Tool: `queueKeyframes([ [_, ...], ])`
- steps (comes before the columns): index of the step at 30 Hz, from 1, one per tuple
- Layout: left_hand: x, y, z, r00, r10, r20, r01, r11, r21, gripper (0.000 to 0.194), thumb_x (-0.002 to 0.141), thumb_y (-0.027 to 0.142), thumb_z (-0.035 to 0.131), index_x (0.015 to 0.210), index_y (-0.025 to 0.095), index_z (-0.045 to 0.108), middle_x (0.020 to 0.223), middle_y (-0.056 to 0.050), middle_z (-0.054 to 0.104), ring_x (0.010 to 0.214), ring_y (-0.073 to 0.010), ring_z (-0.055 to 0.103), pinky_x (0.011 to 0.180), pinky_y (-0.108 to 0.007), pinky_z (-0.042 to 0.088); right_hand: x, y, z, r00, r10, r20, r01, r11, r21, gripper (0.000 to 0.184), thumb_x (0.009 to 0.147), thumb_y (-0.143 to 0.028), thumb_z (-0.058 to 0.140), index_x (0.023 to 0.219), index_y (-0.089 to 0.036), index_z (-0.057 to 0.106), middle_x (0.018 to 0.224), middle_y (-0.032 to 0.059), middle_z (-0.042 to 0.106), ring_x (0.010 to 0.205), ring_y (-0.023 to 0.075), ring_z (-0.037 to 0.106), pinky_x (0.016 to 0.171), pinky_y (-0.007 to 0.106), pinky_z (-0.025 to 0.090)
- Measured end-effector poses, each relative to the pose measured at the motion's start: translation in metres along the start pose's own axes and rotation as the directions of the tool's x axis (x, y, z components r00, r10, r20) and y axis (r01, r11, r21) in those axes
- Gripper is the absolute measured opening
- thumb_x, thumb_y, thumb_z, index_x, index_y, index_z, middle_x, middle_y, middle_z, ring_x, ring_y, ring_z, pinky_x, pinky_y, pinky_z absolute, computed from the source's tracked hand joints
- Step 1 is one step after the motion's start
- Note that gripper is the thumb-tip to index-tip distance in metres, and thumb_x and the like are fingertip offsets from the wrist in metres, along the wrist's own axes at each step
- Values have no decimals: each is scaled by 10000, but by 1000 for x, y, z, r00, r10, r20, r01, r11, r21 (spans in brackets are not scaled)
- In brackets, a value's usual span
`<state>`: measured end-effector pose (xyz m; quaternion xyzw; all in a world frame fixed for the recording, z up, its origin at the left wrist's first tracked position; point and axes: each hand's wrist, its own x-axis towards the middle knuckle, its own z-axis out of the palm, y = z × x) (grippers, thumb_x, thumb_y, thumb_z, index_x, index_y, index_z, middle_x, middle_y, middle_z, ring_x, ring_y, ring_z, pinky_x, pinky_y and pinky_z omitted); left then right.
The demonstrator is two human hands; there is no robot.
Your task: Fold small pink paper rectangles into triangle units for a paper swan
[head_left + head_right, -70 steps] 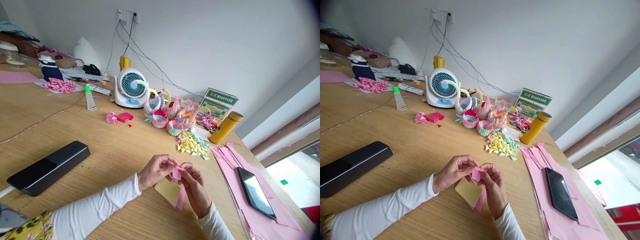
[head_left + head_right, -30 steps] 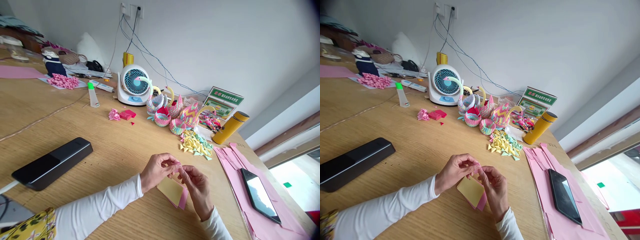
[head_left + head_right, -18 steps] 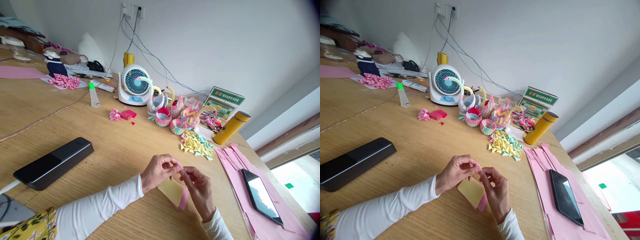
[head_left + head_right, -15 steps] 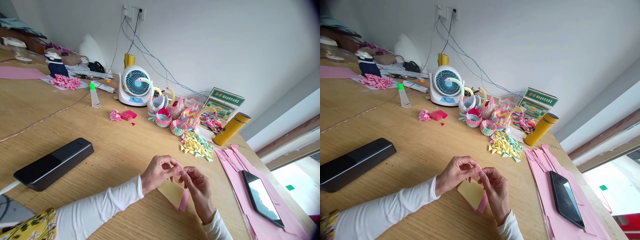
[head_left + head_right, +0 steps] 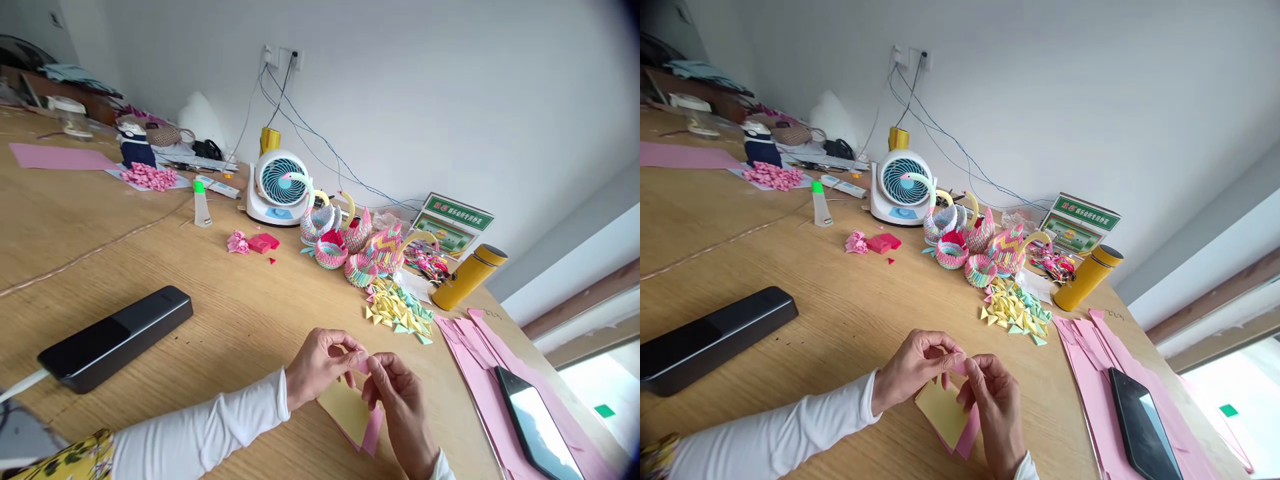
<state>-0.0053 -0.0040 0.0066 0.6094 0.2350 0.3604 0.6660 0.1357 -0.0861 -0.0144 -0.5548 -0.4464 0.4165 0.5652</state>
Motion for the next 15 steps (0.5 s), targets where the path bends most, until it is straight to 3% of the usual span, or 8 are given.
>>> queueKeyframes([
  [9,0,-7,-1,991,-117,62,125,983,-138,452,657,492,743,786,66,661,668,-62,659,492,-110,609,425,-169,405,-1,-2,4,989,-94,-112,82,991,-108,317,794,-479,630,777,-163,636,572,26,602,507,130,541,466,226,443],
  [15,1,-12,-2,993,-117,22,119,987,-112,403,666,463,750,779,88,658,636,-22,637,481,-100,618,419,-148,362,3,6,-3,998,-69,4,69,994,-89,313,828,-484,586,831,-174,625,622,46,627,548,153,572,477,244,463],
])
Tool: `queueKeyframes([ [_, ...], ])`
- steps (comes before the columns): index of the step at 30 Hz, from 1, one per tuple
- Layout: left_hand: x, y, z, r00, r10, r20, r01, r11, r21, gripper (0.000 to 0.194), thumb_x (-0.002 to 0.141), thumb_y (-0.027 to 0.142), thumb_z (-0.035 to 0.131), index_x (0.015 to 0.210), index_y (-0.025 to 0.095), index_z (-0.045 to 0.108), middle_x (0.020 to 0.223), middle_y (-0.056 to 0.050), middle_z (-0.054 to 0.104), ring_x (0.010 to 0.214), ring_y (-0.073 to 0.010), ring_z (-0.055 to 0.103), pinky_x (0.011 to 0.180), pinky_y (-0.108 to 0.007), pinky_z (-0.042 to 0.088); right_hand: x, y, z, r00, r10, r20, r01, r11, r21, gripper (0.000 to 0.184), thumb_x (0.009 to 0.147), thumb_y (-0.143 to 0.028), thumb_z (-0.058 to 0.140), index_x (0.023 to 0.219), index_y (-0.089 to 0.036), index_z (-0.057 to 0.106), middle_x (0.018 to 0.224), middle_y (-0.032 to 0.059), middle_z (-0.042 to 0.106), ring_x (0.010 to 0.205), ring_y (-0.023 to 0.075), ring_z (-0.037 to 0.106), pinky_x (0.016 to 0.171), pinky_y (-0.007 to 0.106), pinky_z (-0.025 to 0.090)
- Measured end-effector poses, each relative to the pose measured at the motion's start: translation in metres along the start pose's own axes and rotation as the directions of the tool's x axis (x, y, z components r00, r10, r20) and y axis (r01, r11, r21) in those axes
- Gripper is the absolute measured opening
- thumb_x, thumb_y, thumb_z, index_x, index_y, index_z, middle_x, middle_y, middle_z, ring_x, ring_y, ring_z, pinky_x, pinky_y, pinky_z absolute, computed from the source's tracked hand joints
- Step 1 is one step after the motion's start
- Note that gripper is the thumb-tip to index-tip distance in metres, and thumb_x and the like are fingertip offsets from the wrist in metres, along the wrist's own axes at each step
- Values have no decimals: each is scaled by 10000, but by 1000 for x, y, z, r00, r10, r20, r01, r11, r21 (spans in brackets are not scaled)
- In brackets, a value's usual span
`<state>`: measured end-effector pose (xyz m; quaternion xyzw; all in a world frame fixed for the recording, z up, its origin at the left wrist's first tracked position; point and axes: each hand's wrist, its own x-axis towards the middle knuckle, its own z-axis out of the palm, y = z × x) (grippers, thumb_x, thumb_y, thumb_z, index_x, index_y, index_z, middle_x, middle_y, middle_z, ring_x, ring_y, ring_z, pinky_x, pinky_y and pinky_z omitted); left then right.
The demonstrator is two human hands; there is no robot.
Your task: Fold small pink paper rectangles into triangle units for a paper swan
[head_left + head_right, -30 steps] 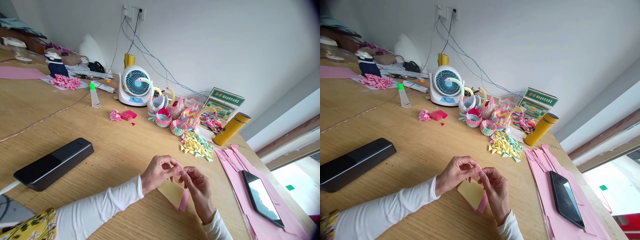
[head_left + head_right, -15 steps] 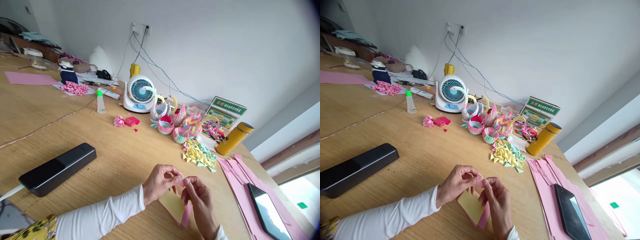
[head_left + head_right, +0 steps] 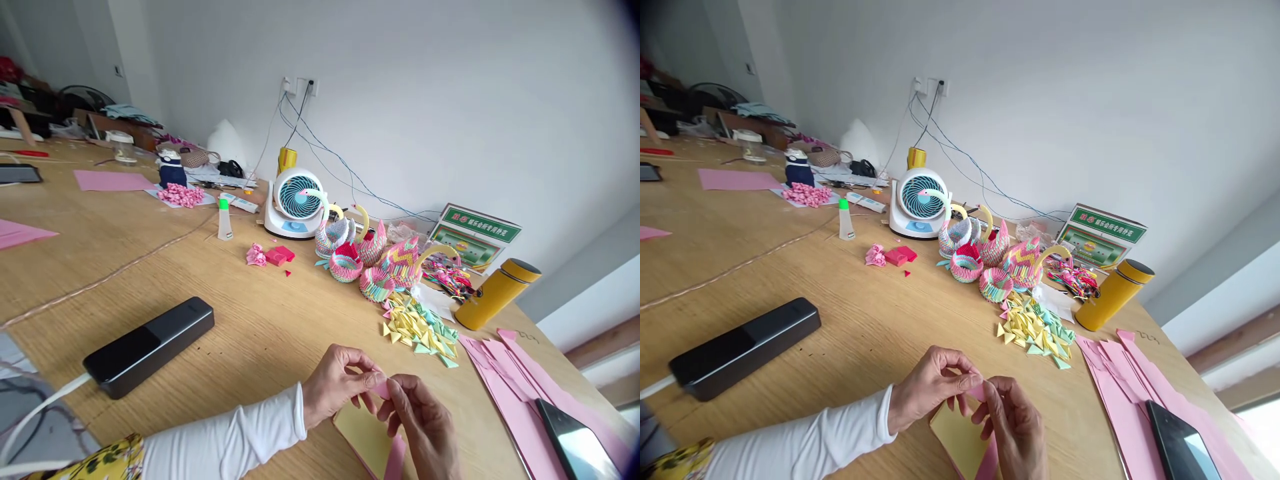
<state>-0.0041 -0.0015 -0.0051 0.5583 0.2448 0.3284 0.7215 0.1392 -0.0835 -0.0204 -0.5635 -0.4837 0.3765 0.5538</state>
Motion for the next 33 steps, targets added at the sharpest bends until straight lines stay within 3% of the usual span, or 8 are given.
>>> queueKeyframes([
  [6,-1,-2,0,998,49,46,-53,993,106,453,706,492,711,929,100,665,792,-68,688,458,-90,611,407,-155,362,-3,-6,2,999,-38,-14,37,999,-18,298,863,-465,550,821,-173,592,591,19,597,520,124,538,477,228,434],
  [14,-2,1,0,996,62,66,-73,983,170,389,746,454,692,880,89,676,719,-62,690,472,-97,621,418,-153,380,-5,-10,3,996,-62,-57,58,996,-70,291,870,-453,549,829,-167,575,579,-3,579,486,103,507,457,221,408],
  [25,1,-1,-2,988,129,90,-137,987,88,409,700,479,722,759,85,627,693,-42,655,481,-101,619,424,-160,403,-2,-18,5,983,-173,-62,162,975,-150,262,863,-425,565,783,-175,559,510,-41,500,439,89,466,428,214,359],
  [33,1,-4,-2,993,80,92,-81,997,13,383,681,436,753,712,85,604,623,-1,610,431,-76,583,412,-154,358,0,-15,2,986,-162,-33,156,979,-132,284,856,-442,565,785,-168,570,528,-40,488,431,80,439,407,205,330],
])
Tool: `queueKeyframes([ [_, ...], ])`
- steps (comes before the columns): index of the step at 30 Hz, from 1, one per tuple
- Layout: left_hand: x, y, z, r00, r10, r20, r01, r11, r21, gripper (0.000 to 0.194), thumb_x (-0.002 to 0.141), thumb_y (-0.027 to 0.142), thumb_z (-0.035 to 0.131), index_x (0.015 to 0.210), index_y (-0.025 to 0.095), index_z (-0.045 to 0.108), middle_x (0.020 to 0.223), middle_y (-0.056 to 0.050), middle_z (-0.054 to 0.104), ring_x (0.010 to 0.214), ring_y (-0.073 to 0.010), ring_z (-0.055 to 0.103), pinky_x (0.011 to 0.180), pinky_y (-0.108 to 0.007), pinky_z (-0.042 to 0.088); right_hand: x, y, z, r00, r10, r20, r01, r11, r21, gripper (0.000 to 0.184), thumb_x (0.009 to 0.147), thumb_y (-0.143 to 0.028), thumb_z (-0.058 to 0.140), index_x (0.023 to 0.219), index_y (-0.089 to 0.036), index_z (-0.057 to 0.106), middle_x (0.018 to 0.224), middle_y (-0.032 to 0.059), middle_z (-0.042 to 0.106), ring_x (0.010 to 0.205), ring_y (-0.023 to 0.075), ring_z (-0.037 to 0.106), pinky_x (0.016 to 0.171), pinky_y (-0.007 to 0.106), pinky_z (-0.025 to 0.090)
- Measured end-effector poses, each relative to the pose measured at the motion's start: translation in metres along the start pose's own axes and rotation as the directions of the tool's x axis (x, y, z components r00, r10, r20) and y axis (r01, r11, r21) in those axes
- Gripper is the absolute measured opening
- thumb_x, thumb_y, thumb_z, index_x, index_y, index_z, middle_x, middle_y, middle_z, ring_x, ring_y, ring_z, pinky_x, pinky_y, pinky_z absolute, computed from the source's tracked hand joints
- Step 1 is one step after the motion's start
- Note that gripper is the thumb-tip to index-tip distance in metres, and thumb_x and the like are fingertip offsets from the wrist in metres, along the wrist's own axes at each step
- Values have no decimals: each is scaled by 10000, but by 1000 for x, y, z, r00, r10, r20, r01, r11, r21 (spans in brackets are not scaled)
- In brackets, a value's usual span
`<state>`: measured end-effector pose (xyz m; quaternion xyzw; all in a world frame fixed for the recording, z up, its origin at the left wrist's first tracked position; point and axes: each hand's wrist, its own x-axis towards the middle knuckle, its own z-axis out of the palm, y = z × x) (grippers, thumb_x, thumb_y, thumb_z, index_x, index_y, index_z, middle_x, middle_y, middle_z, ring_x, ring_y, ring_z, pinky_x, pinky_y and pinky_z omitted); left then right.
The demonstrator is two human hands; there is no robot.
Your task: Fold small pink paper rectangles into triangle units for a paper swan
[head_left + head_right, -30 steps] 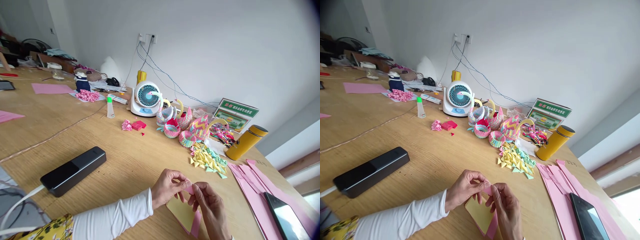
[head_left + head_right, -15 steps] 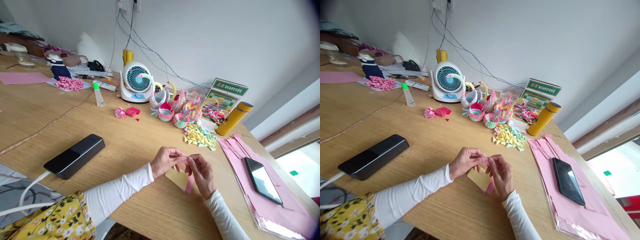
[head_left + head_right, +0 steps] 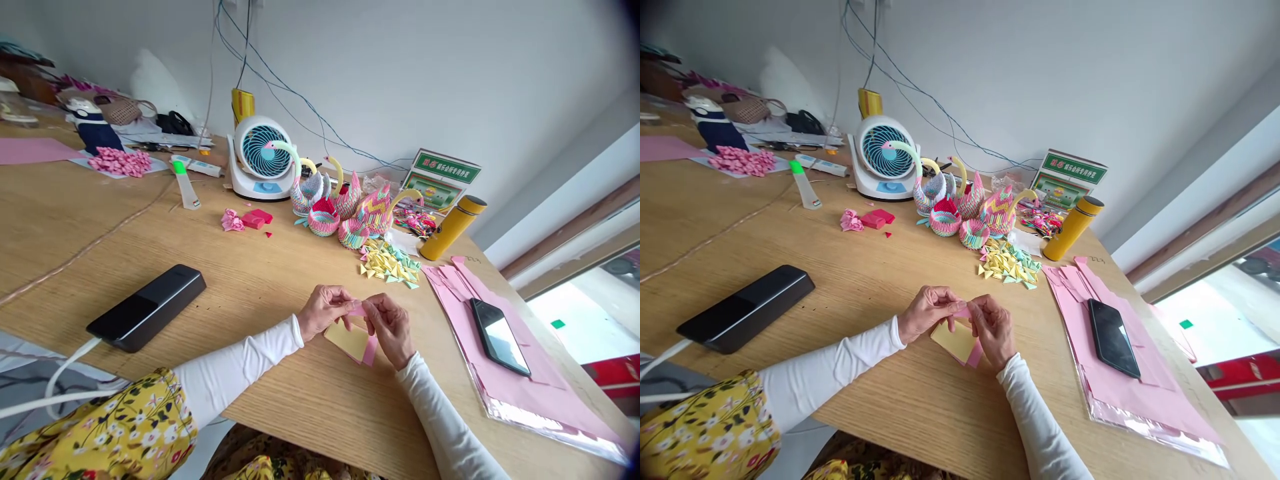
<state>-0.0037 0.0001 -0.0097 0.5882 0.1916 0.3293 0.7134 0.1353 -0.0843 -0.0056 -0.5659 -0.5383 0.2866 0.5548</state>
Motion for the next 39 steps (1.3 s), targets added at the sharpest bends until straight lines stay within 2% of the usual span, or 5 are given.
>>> queueKeyframes([
  [8,0,8,0,998,-52,-44,53,998,26,421,748,511,664,798,97,612,646,-8,615,481,-91,611,402,-150,316,2,0,0,996,84,-14,-82,990,119,304,853,-451,565,894,-154,615,563,-18,539,502,107,492,495,243,433],
  [11,-1,13,1,996,-87,14,87,996,-12,451,796,538,599,879,95,621,653,-22,628,502,-96,618,408,-150,338,2,-3,1,995,98,-35,-91,980,177,330,836,-457,584,960,-157,641,599,-17,535,522,106,487,491,241,452],
  [23,0,9,-4,960,-186,211,235,942,-239,402,743,463,697,901,110,586,775,-61,664,596,-112,651,464,-146,455,1,8,3,985,170,-14,-149,896,417,270,827,-358,638,1025,-177,670,591,-35,564,507,76,480,501,209,413],
  [32,-3,8,1,987,-43,157,51,997,-50,459,729,460,702,1000,116,563,820,-44,621,542,-110,615,421,-181,464,1,8,8,993,121,8,-113,900,421,264,824,-365,645,1009,-195,564,694,-15,624,504,84,498,466,208,390],
  [39,-2,4,0,1000,14,-11,-12,985,175,411,741,515,662,813,127,549,491,70,446,383,-53,425,370,-152,345,-2,1,10,993,100,-63,-84,972,218,308,874,-473,532,887,-173,601,597,-26,522,505,74,427,462,195,356],
])
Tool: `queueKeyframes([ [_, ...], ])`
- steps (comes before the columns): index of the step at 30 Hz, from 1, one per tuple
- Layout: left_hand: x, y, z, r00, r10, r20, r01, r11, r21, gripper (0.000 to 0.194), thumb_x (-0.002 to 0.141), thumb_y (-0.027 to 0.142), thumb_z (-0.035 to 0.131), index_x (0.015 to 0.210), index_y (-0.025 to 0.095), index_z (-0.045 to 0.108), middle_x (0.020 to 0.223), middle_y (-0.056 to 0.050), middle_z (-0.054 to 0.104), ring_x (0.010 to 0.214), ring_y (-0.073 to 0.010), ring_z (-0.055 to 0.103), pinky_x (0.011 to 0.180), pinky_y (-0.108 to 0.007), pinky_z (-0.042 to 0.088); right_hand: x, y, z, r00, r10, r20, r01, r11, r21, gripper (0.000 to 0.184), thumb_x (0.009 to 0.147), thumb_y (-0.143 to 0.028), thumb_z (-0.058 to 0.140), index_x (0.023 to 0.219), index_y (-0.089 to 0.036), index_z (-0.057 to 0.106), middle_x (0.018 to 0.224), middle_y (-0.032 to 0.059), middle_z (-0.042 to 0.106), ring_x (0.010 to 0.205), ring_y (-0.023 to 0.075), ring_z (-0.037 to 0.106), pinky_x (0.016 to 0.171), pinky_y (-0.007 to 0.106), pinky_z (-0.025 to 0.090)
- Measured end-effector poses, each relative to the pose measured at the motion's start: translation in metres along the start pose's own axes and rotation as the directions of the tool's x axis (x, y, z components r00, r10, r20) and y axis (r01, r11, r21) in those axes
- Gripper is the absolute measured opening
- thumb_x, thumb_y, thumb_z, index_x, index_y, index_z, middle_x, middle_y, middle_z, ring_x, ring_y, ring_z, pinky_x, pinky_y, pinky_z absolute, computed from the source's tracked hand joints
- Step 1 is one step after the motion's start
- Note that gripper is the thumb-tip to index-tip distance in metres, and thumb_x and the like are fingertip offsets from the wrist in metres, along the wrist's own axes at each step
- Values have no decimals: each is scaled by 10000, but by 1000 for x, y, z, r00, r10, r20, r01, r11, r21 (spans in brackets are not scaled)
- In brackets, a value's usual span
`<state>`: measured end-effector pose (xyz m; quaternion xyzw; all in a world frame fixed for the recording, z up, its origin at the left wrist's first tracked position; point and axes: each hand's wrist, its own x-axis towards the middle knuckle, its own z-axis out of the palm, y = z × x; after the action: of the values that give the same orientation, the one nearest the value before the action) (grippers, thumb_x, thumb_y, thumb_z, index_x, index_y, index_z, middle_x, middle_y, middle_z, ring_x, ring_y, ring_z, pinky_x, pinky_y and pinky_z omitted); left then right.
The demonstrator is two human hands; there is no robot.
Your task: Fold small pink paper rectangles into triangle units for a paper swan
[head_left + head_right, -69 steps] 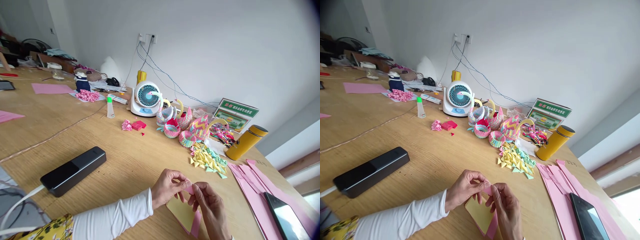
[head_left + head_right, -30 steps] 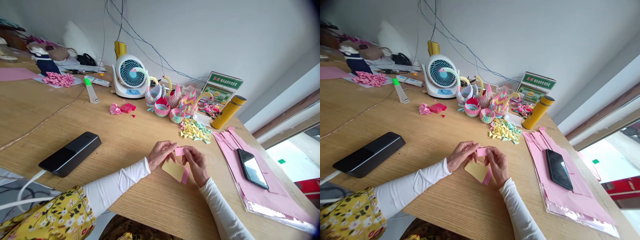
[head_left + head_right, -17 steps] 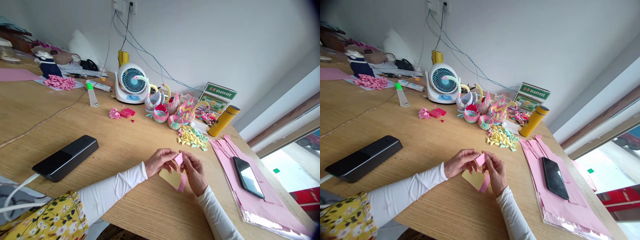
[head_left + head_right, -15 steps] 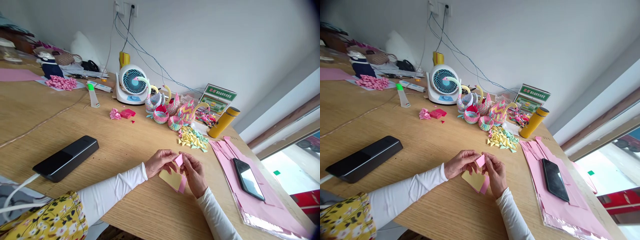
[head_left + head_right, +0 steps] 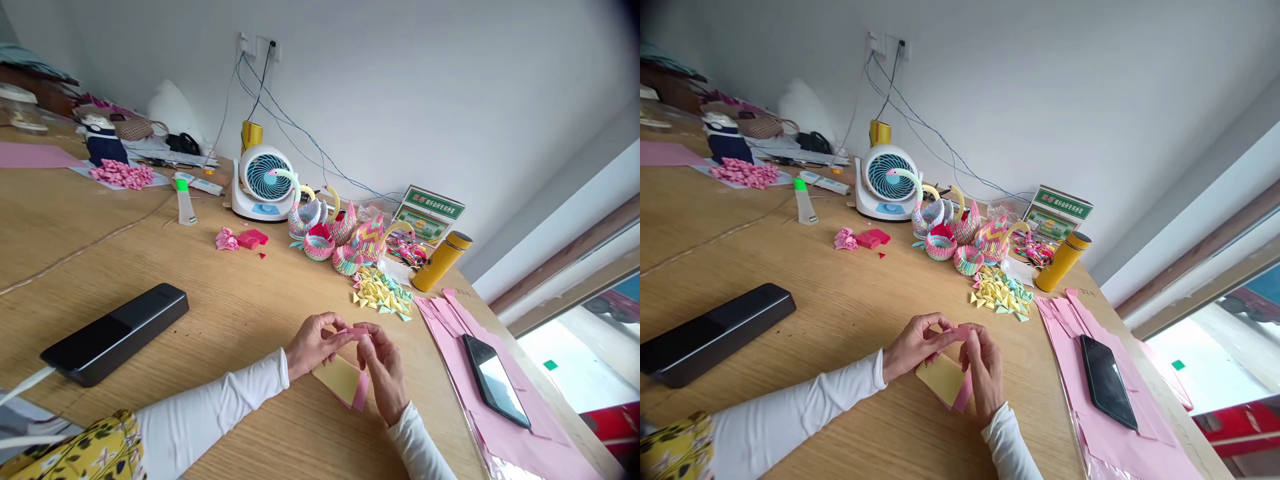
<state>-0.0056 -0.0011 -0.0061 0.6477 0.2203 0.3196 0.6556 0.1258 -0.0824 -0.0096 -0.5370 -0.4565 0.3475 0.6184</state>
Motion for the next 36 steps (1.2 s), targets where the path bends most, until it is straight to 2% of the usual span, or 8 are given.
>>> queueKeyframes([
  [7,1,2,2,978,-21,-210,31,999,45,473,690,529,690,925,141,557,831,-4,569,414,-13,414,351,-141,275,-2,2,-2,953,-293,-79,263,928,-265,77,846,-274,611,861,-209,647,776,19,609,655,120,552,532,222,456],
  [10,1,4,1,980,-178,-88,169,981,-99,459,780,573,548,788,114,558,710,-1,546,357,-6,352,318,-144,183,-2,2,-5,877,-481,16,436,780,-448,109,856,-161,579,894,-225,658,908,43,646,826,149,613,665,249,505],
  [14,-2,10,-2,976,-159,152,202,919,-339,354,809,451,534,875,109,602,820,-49,605,440,-34,476,346,-134,256,-1,0,-10,798,-577,173,559,601,-572,247,860,-64,527,986,-236,653,986,56,652,904,153,625,769,267,507],
  [20,-2,9,1,976,-206,70,217,923,-316,392,763,481,652,812,92,639,479,28,513,361,-31,427,345,-135,249,1,2,-14,751,-614,243,616,520,-591,290,843,-53,551,1023,-247,668,1003,70,642,915,181,603,755,310,503],
  [24,-1,6,1,980,-200,15,196,937,-290,397,752,468,675,831,80,667,617,-29,635,389,-41,504,352,-135,303,1,3,-14,798,-574,186,557,581,-594,268,853,-103,565,1040,-255,681,1001,71,642,914,184,605,761,314,498],
  [29,-2,7,1,988,-149,38,154,954,-258,407,800,471,624,902,80,678,943,-125,697,445,-66,590,382,-148,387,1,3,-13,923,-385,0,343,823,-454,90,839,-232,617,871,-226,700,988,70,648,921,195,618,788,323,487],
  [33,-2,7,1,995,-85,51,94,975,-201,426,814,473,606,928,69,683,963,-142,697,460,-86,615,400,-159,415,2,3,-10,987,-158,-39,150,975,-166,108,820,-302,646,833,-210,702,928,69,681,899,211,632,793,346,493],
  [36,-1,8,1,997,-54,61,62,986,-157,437,820,472,597,931,58,684,783,-107,705,453,-101,613,402,-162,418,2,4,-7,998,-22,-63,24,999,28,130,798,-321,674,828,-197,699,877,68,716,861,213,658,809,357,499],
])
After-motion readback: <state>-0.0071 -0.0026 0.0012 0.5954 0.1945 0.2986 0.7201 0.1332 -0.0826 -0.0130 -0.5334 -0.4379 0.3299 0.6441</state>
